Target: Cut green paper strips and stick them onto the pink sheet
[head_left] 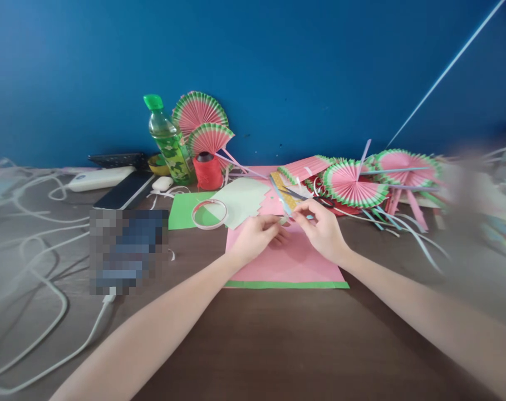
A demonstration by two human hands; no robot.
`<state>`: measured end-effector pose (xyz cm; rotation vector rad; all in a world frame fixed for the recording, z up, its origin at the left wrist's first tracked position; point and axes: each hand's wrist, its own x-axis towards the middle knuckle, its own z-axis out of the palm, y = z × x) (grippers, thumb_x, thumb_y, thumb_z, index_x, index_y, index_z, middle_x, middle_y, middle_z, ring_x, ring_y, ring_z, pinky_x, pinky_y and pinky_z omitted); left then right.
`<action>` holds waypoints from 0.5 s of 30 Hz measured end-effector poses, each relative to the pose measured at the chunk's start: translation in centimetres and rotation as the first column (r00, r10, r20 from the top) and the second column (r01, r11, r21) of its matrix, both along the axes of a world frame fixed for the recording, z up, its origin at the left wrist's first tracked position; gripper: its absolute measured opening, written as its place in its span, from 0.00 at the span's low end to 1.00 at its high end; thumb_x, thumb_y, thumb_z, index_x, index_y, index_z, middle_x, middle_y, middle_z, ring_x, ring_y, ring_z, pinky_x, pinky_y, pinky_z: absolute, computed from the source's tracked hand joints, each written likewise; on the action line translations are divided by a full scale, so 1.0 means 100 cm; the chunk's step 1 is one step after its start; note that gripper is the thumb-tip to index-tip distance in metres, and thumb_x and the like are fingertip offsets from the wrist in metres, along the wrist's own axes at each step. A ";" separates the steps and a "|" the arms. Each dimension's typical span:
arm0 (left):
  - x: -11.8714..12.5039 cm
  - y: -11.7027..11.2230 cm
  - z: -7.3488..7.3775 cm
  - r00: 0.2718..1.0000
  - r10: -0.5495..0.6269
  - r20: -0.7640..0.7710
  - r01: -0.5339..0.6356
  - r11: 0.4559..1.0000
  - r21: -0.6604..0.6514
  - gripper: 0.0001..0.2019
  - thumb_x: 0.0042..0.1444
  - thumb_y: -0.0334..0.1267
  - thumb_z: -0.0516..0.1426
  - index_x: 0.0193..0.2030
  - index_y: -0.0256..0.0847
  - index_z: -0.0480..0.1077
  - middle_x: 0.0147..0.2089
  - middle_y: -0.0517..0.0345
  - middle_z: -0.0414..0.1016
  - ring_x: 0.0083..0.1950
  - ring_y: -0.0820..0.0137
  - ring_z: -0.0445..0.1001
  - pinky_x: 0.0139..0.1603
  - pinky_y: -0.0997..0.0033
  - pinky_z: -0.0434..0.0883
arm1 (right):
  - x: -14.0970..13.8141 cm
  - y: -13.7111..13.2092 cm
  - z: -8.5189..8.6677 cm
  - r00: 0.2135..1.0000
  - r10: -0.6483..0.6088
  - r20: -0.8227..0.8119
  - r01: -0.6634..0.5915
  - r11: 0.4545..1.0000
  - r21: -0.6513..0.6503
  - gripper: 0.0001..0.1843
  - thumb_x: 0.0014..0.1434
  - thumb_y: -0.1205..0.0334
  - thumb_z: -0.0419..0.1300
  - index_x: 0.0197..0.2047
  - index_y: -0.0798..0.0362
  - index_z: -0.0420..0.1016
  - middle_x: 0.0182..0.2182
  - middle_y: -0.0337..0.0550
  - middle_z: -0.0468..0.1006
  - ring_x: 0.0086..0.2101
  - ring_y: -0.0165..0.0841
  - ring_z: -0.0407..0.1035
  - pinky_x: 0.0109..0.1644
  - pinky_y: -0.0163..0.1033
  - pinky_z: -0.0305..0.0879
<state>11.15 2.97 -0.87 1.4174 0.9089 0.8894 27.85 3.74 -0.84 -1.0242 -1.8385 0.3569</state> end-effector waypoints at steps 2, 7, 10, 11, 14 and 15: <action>0.000 0.000 0.001 1.000 0.004 0.014 -0.004 1.000 -0.012 0.07 0.52 0.30 0.50 0.33 0.34 0.69 0.31 0.53 0.77 0.27 0.75 0.74 0.29 0.76 0.72 | 0.001 0.002 0.000 0.999 -0.029 -0.025 0.029 0.999 -0.013 0.06 0.57 0.62 0.54 0.29 0.52 0.65 0.26 0.39 0.71 0.28 0.30 0.67 0.34 0.36 0.66; -0.001 0.000 0.003 0.999 0.014 0.037 -0.012 0.998 -0.061 0.08 0.51 0.27 0.49 0.33 0.34 0.69 0.29 0.55 0.76 0.26 0.76 0.74 0.28 0.77 0.71 | 0.007 0.010 0.000 0.987 -0.112 -0.111 0.110 0.994 -0.030 0.06 0.56 0.59 0.55 0.30 0.52 0.66 0.26 0.40 0.72 0.28 0.31 0.68 0.33 0.37 0.66; -0.001 0.000 0.004 0.998 0.024 0.051 -0.019 0.996 -0.092 0.08 0.52 0.28 0.49 0.34 0.34 0.69 0.28 0.55 0.76 0.27 0.75 0.74 0.29 0.76 0.72 | 0.016 0.020 0.001 0.965 -0.185 -0.187 0.179 0.983 -0.048 0.09 0.55 0.56 0.55 0.30 0.52 0.65 0.24 0.39 0.71 0.26 0.32 0.68 0.31 0.39 0.66; -0.001 0.001 0.004 0.998 0.027 0.056 -0.021 0.995 -0.095 0.08 0.53 0.28 0.49 0.34 0.34 0.69 0.28 0.55 0.76 0.27 0.75 0.74 0.29 0.76 0.72 | 0.020 0.024 0.002 0.954 -0.209 -0.213 0.202 0.978 -0.056 0.09 0.55 0.55 0.55 0.30 0.52 0.65 0.23 0.39 0.71 0.25 0.33 0.68 0.30 0.40 0.66; -0.001 0.002 0.003 0.996 0.039 0.083 -0.030 0.994 -0.103 0.07 0.53 0.28 0.49 0.34 0.34 0.69 0.28 0.56 0.76 0.27 0.75 0.74 0.30 0.76 0.72 | 0.035 0.039 0.000 0.909 -0.314 -0.272 0.319 0.947 -0.029 0.09 0.55 0.54 0.55 0.30 0.51 0.63 0.22 0.41 0.70 0.25 0.35 0.69 0.31 0.44 0.66; -0.001 0.002 0.003 0.994 0.048 0.097 -0.037 0.993 -0.110 0.07 0.53 0.28 0.49 0.34 0.34 0.69 0.28 0.56 0.76 0.27 0.75 0.74 0.29 0.76 0.71 | 0.041 0.044 -0.002 0.888 -0.356 -0.290 0.370 0.929 -0.009 0.09 0.55 0.54 0.54 0.31 0.51 0.63 0.22 0.41 0.70 0.25 0.36 0.68 0.30 0.44 0.65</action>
